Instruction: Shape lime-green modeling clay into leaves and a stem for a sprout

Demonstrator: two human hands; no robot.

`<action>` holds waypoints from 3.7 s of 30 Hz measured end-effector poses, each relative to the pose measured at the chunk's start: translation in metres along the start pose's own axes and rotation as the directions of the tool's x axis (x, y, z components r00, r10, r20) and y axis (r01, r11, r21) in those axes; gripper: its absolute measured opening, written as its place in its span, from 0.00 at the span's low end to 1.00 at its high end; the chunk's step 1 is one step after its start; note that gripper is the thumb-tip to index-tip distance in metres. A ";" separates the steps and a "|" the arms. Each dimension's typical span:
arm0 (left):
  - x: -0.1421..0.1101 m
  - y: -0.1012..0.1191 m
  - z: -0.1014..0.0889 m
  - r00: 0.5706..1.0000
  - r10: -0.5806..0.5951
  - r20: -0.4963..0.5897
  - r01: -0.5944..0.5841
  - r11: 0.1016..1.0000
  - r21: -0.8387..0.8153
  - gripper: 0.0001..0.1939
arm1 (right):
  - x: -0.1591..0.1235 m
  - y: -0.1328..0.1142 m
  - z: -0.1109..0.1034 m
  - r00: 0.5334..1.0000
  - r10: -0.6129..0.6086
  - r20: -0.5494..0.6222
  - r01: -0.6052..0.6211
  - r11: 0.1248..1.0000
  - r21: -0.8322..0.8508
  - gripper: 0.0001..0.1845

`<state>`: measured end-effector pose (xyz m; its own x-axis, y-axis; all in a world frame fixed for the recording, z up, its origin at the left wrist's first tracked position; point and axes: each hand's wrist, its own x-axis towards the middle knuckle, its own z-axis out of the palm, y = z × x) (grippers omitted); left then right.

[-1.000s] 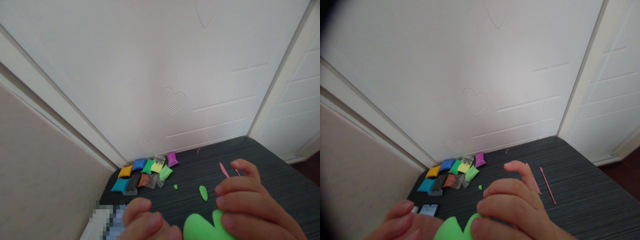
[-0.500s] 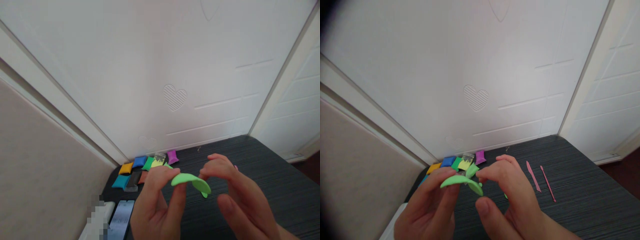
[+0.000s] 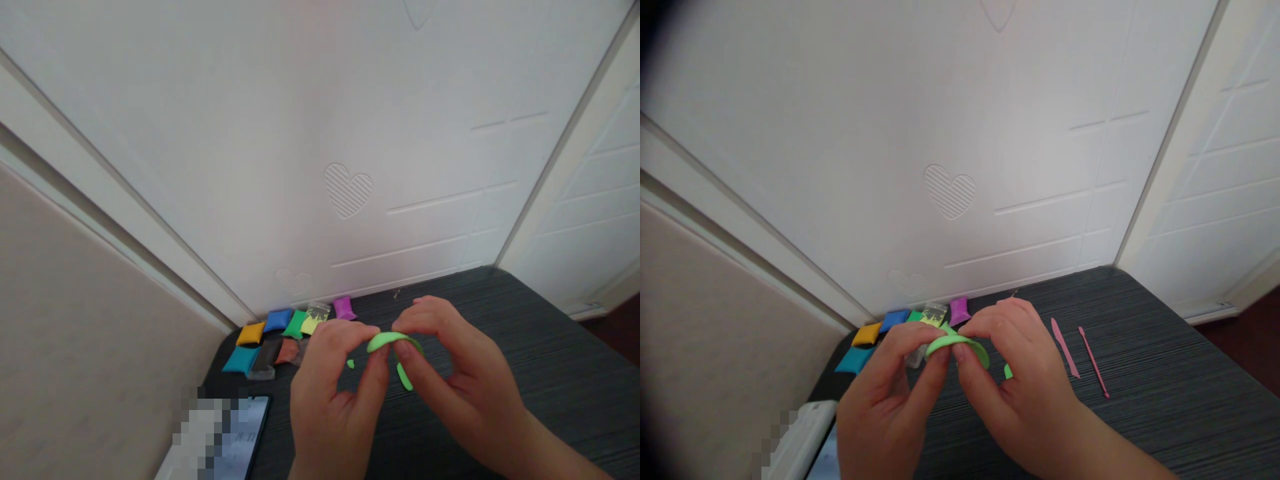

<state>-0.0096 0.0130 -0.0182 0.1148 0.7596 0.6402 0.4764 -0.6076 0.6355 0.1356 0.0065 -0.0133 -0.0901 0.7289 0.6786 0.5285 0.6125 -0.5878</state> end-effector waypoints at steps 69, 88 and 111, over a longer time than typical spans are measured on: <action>0.004 0.005 -0.005 0.997 0.049 0.066 -0.057 0.991 0.124 0.08 | 0.001 0.008 -0.003 0.986 -0.161 -0.052 0.157 0.985 -0.065 0.08; 0.005 0.006 -0.006 0.992 0.053 0.114 -0.069 0.988 0.139 0.07 | 0.002 0.009 -0.003 0.991 -0.125 -0.043 0.122 0.990 -0.064 0.06; 0.006 0.003 -0.002 0.997 0.046 0.062 -0.056 0.983 0.175 0.02 | 0.002 0.004 0.000 0.999 0.031 0.044 -0.029 0.999 -0.027 0.03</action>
<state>-0.0094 0.0154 -0.0115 0.1900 0.7440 0.6406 0.6142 -0.5991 0.5137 0.1380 0.0102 -0.0145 -0.1112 0.7601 0.6402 0.5538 0.5823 -0.5951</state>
